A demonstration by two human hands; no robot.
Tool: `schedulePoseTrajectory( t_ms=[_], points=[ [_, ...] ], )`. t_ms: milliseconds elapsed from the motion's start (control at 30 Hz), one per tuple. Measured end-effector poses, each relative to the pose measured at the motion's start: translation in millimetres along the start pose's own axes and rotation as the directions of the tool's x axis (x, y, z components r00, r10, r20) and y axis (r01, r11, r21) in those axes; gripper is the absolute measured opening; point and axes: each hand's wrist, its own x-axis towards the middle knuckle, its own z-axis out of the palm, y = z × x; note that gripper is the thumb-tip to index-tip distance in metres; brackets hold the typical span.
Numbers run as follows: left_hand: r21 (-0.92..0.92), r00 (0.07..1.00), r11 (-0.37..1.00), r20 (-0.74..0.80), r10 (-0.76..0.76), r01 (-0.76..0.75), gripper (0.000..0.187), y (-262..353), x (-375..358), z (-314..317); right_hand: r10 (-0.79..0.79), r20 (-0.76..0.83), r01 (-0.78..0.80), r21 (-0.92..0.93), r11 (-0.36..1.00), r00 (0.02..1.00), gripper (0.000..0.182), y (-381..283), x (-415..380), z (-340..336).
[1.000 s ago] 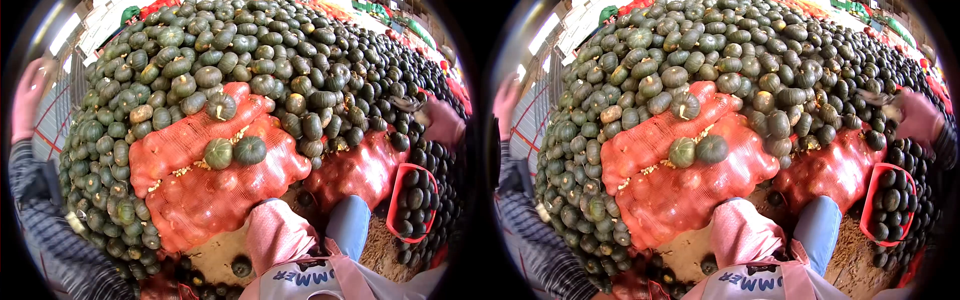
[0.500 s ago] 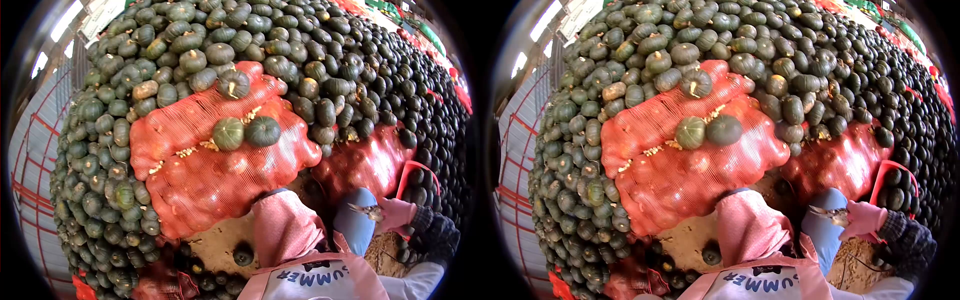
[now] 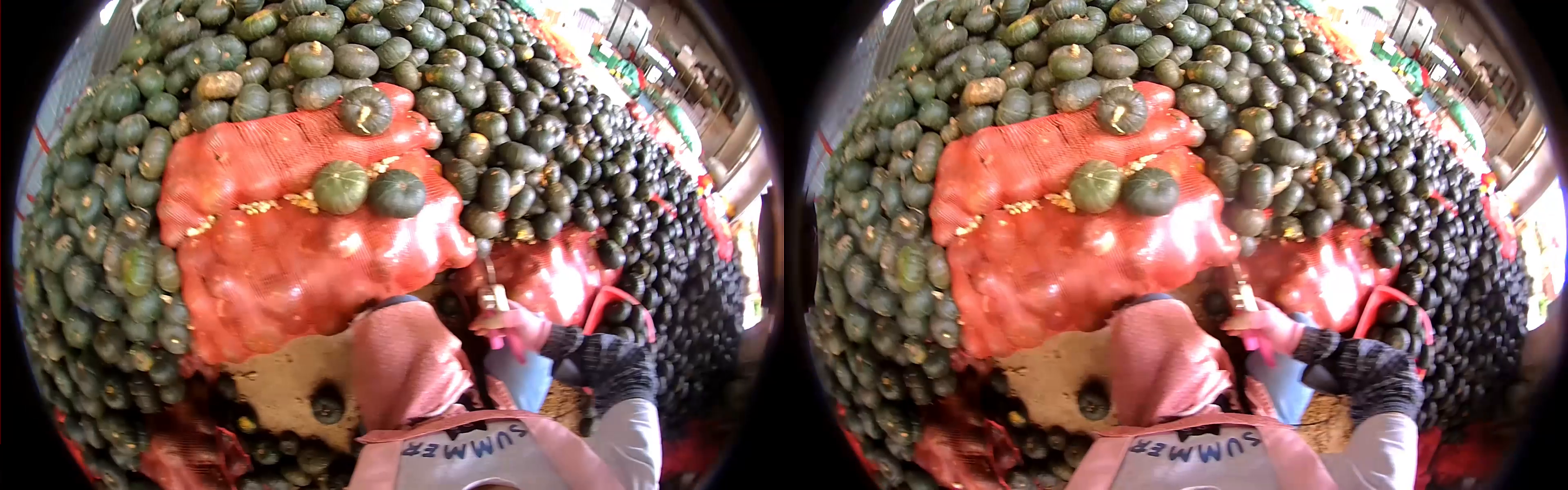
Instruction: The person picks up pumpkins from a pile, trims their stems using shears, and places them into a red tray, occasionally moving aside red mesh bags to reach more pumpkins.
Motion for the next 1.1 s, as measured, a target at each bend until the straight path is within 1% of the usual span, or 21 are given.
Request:
schedulePoseTrajectory(
  t_ms=[33,67,133,267,300,433,467,500,533,567,600,633,667,733,767,800,867,933,1000,1067,1100],
  points=[
    [0.011,1.000,1.000,-0.004,0.010,-0.010,0.060,2,-2,-3,0.029,-0.016,-0.030,-0.051,0.998,0.999,0.041,-5,-3,7],
    [0.025,1.000,1.000,-0.010,0.018,-0.018,0.060,6,-6,-5,-0.087,0.011,0.087,-0.021,0.996,0.996,0.032,-4,1,10],
    [0.041,0.999,0.999,-0.025,0.022,-0.021,0.059,11,-14,-9,-0.082,-0.084,0.075,-0.082,0.994,0.993,0.025,-31,-13,32],
    [0.064,0.999,0.998,-0.049,0.009,-0.006,0.058,24,-27,-24,-0.274,-0.148,0.256,-0.134,0.957,0.950,0.028,-72,0,51],
    [0.071,0.998,0.997,-0.056,0.002,0.002,0.057,27,-30,-29,-0.358,-0.175,0.354,-0.054,0.934,0.917,0.025,-74,18,47],
    [0.180,0.990,0.976,-0.088,-0.110,0.125,0.056,36,-40,-66,-0.260,-0.138,0.288,0.255,0.923,0.956,0.019,-92,116,21],
    [0.254,0.970,0.939,-0.133,-0.202,0.231,0.056,25,-38,-80,-0.308,-0.249,0.361,0.208,0.909,0.918,0.030,-94,146,22],
    [0.492,0.938,0.814,-0.300,-0.173,0.307,0.044,-51,-26,-113,-0.208,-0.264,0.284,0.296,0.912,0.942,0.034,-96,178,16],
    [0.650,0.878,0.622,-0.459,-0.138,0.437,0.033,-124,-14,-146,-0.108,-0.264,0.207,0.385,0.899,0.959,0.038,-102,201,14],
    [0.151,0.433,0.966,-0.900,0.046,0.210,0.045,-111,-8,-182,-0.102,-0.164,0.174,0.522,0.835,0.981,0.042,-113,205,25],
    [0.326,0.131,0.877,-0.945,0.299,0.352,0.055,-67,1,-213,-0.170,-0.197,0.256,0.609,0.751,0.966,0.041,-116,208,45],
    [0.378,0.088,0.784,-0.918,0.387,0.493,0.066,-50,13,-245,-0.234,-0.242,0.335,0.613,0.716,0.942,0.042,-117,217,54],
    [0.240,0.000,0.812,-0.959,0.283,0.532,0.074,-41,35,-268,-0.294,-0.292,0.414,0.612,0.674,0.910,0.045,-118,225,57],
    [-0.032,0.034,0.824,-0.998,-0.061,0.565,0.087,-2,65,-288,-0.305,-0.275,0.410,0.561,0.719,0.912,0.043,-120,232,60],
    [-0.126,0.003,0.773,-0.987,-0.163,0.622,0.089,-4,82,-303,-0.348,-0.320,0.467,0.472,0.748,0.881,0.046,-119,240,59],
    [-0.197,-0.044,0.753,-0.975,-0.218,0.628,0.094,-2,90,-311,-0.275,-0.356,0.414,0.412,0.812,0.893,0.041,-126,240,58],
    [-0.254,-0.096,0.807,-0.966,-0.241,0.533,0.099,-8,91,-318,-0.060,-0.387,0.273,0.523,0.808,0.920,0.039,-144,231,67],
    [-0.290,-0.082,0.805,-0.953,-0.290,0.518,0.099,-8,89,-324,-0.053,-0.413,0.285,0.524,0.803,0.909,0.036,-151,226,76],
    [-0.260,-0.098,0.807,-0.964,-0.247,0.530,0.100,-8,91,-321,-0.112,-0.446,0.376,0.563,0.736,0.888,0.045,-144,233,81],
    [-0.210,-0.166,0.827,-0.976,-0.142,0.522,0.099,-23,94,-319,-0.285,-0.482,0.524,0.488,0.699,0.829,0.076,-128,240,80],
    [-0.197,-0.182,0.868,-0.975,-0.126,0.455,0.101,-31,91,-317,-0.339,-0.494,0.567,0.444,0.693,0.801,0.080,-124,217,91]
  ],
)
